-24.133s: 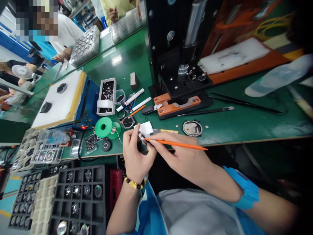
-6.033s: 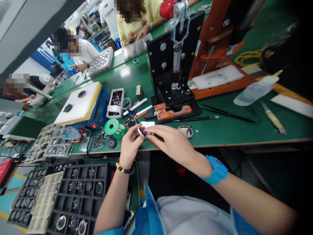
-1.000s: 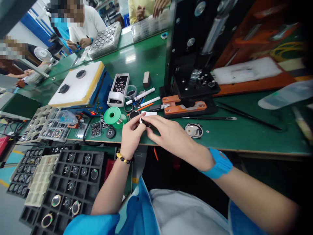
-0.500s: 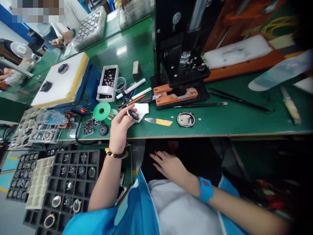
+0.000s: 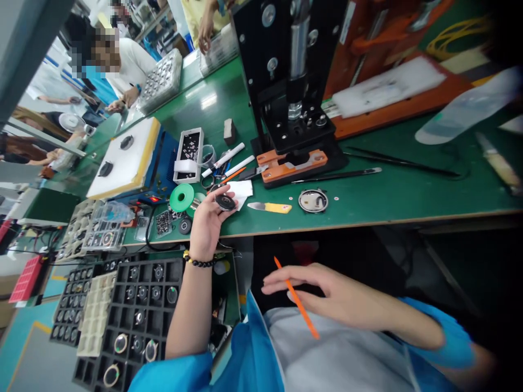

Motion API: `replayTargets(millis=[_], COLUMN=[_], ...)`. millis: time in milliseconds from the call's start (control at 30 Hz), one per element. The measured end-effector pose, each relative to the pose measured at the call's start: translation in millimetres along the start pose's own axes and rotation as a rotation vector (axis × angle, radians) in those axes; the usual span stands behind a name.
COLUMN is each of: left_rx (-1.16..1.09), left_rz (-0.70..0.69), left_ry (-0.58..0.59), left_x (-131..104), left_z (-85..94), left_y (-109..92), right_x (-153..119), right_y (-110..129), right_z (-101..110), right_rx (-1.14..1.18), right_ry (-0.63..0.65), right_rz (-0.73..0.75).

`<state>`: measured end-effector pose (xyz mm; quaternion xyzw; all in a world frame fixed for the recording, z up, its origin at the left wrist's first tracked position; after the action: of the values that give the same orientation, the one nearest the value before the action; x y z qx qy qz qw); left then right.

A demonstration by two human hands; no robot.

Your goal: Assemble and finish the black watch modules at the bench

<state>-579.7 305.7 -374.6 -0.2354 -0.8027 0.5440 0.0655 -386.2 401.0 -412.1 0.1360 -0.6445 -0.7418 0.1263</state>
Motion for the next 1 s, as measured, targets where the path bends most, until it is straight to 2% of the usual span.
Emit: replayTargets(millis=[67, 167, 233, 267, 333, 500, 667, 733, 800, 900, 1000], left_rx=[-0.027, -0.036, -0.027, -0.024, -0.021, -0.028, -0.075, -0.093, -0.088, -0.064, -0.080], left_rz=[0.029, 0.057, 0.068, 0.072, 0.081, 0.088, 0.076, 0.067, 0.058, 0.054, 0.052], left_ry=[0.014, 0.010, 0.008, 0.010, 0.018, 0.014, -0.008, -0.023, -0.039, -0.053, -0.063], left_x=[-1, -1, 0, 0, 1, 2, 2, 2, 2, 2, 3], left_z=[0.3, 2.4, 3.0, 2.7, 1.7, 1.6, 2.2, 2.8, 3.5, 4.1, 4.6], left_y=[0, -2, -2, -2, -2, -2, -2, -2, -3, -4, -4], right_x=[4, 12, 16, 20, 29, 46, 62, 69, 74, 76, 75], right_y=[23, 54, 70, 73, 70, 50, 57, 60, 58, 58, 67], right_z=[22, 65, 83, 87, 92, 92, 87, 86, 90, 98, 100], right_rx=[-0.057, -0.341, -0.506, -0.544, -0.505, -0.203, 0.125, 0.172, 0.120, -0.072, -0.228], right_ry=[-0.116, -0.412, -0.563, -0.593, -0.597, -0.523, -0.351, -0.321, -0.396, -0.594, -0.755], right_rz=[-0.002, 0.065, 0.123, 0.140, 0.130, 0.075, 0.222, 0.240, 0.195, 0.146, 0.212])
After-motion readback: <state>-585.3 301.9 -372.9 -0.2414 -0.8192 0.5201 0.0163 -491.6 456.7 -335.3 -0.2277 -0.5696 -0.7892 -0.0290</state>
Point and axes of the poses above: each hand's wrist, its own x-axis towards the middle knuckle, its own z-axis out of the back of the hand, y = z × x, the point moved 10 cm from there along x, towards the middle knuckle, and after that the axes turned 13 degrees about -x, right-handed, at the moved point
